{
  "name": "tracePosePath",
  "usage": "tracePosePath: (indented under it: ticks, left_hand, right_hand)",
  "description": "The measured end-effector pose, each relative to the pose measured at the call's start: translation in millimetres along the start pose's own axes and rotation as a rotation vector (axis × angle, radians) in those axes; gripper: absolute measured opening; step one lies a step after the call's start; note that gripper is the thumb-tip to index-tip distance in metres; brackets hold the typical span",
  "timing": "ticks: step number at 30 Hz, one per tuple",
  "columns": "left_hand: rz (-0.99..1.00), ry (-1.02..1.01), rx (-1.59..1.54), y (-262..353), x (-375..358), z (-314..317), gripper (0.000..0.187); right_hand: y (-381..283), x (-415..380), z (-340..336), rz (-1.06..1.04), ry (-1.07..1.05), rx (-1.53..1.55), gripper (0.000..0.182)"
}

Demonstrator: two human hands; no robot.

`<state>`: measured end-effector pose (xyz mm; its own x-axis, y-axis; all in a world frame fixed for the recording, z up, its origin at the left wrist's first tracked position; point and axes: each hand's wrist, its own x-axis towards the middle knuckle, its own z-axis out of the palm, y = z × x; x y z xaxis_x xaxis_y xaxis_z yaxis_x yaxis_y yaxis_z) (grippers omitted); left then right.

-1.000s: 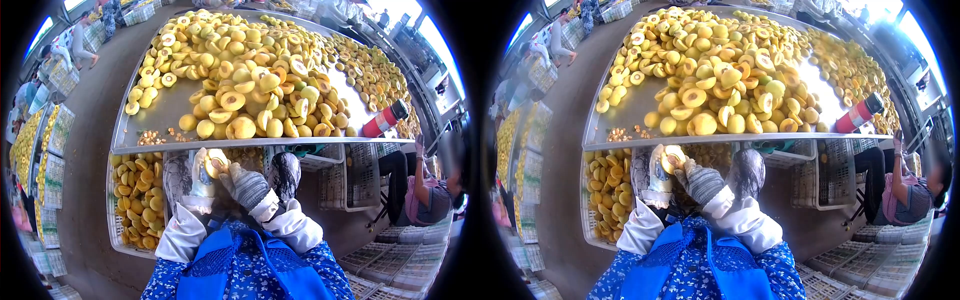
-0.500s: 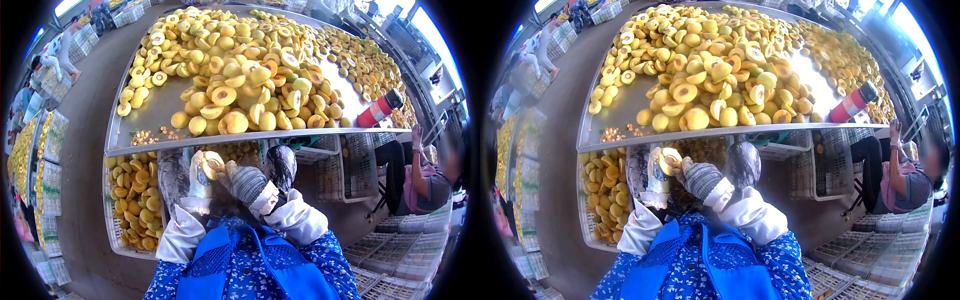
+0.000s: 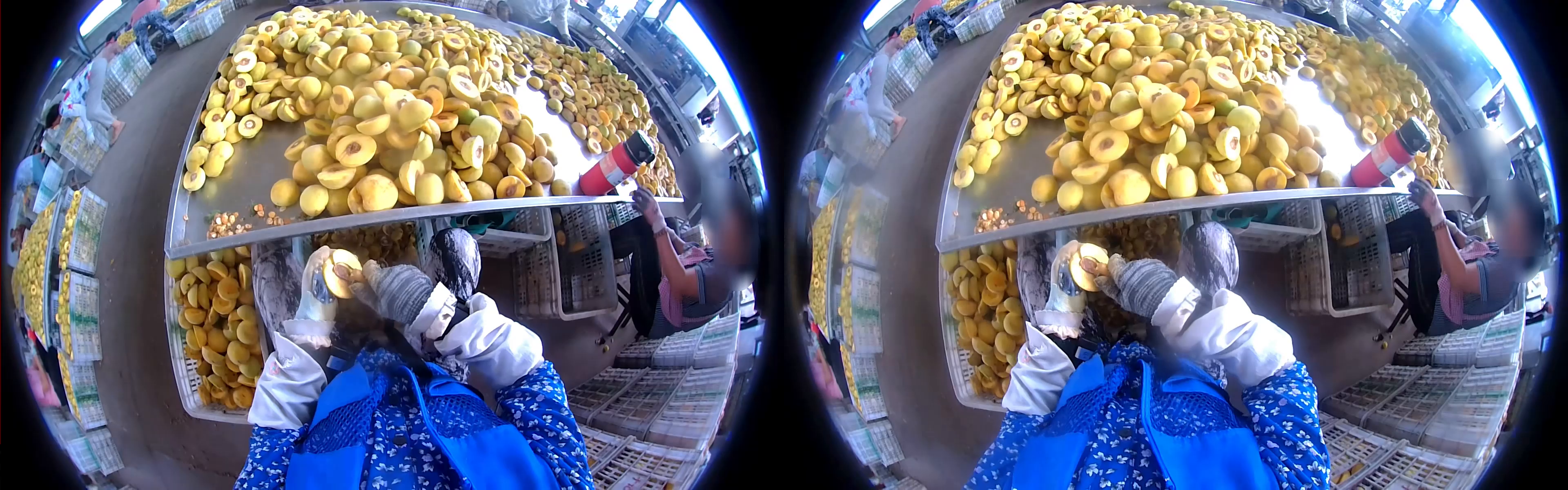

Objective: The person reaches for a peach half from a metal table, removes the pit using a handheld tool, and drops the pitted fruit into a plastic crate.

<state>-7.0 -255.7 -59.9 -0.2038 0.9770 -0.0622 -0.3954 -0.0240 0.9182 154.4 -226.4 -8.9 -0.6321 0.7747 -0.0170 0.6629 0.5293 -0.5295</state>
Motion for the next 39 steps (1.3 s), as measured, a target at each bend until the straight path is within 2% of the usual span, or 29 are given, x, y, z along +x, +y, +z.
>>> tracePosePath:
  ticks: [3,5,7,9,10,11,13,14,15,18,19,21,22,25,26,27,30,33,34,37,38,39]
  left_hand:
    - [-0.001,-0.095,-0.042,-1,-5,-6,0.024]
    - [0.01,-0.286,0.081,-4,-3,-12,0.024]
    - [0.021,-0.584,0.369,-21,18,-43,0.029]
    - [-0.101,-0.708,0.357,-21,14,-44,0.042]
    - [-0.133,-0.675,0.317,-16,1,-49,0.044]
    - [-0.162,-0.645,0.277,19,-11,-31,0.046]
    - [-0.208,-0.785,0.307,36,-10,-35,0.109]
    - [-0.204,-0.811,0.293,37,-9,-40,0.112]
    - [-0.2,-0.836,0.28,38,-11,-44,0.115]
    - [-0.219,-0.851,0.422,48,-18,-50,0.12]
    - [-0.066,-0.94,0.511,40,-13,-63,0.121]
    - [0.066,-0.917,0.606,45,-20,-60,0.094]
    - [0.152,-0.91,0.6,47,-24,-58,0.071]
    - [0.309,-0.855,0.63,28,-27,-63,0.047]
    - [0.348,-0.841,0.659,26,-26,-61,0.045]
    - [0.377,-0.844,0.661,27,-26,-61,0.052]
    - [0.239,-0.941,0.575,35,-25,-54,0.074]
    - [0.071,-0.954,0.596,31,-23,-59,0.109]
    - [0.045,-0.975,0.584,33,-21,-58,0.11]
    - [0.014,-0.831,0.679,15,-24,-67,0.113]
    - [0.082,-0.851,0.624,16,-24,-68,0.11]
    - [0.136,-0.847,0.583,16,-25,-67,0.087]
  right_hand:
    - [12,0,-3,-0.065,-0.091,-0.034,0.037]
    - [18,0,-10,-0.081,-0.2,-0.068,0.038]
    - [22,-2,-13,-0.092,-0.258,-0.031,0.04]
    - [26,-7,-11,-0.129,-0.301,0.003,0.041]
    - [25,-8,-9,-0.091,-0.367,-0.032,0.042]
    - [28,-12,-1,-0.095,-0.354,-0.004,0.043]
    - [25,-23,16,-0.091,-0.259,0.108,0.041]
    - [11,-21,7,0.076,-0.455,0.264,0.039]
    - [9,-28,25,-0.02,-0.33,0.187,0.036]
    - [0,-41,57,-0.006,-0.179,0.29,0.033]
    - [-4,-48,62,0.037,-0.177,0.2,0.033]
    - [-9,-53,67,0.009,-0.062,0.322,0.033]
    - [-11,-53,66,0.024,-0.076,0.274,0.033]
    - [-17,-56,61,0.054,-0.105,0.192,0.034]
    - [-15,-56,63,0.049,-0.103,0.2,0.035]
    - [-14,-57,61,0.045,-0.101,0.207,0.035]
    - [-12,-60,59,0.042,-0.122,0.227,0.036]
    - [-9,-59,62,0.04,-0.127,0.237,0.036]
    - [-8,-58,62,0.049,-0.135,0.243,0.035]
    - [-3,-54,62,0.043,-0.135,0.258,0.034]
    - [-6,-54,56,0.023,-0.127,0.264,0.034]
    - [-7,-54,54,0.004,-0.116,0.27,0.034]
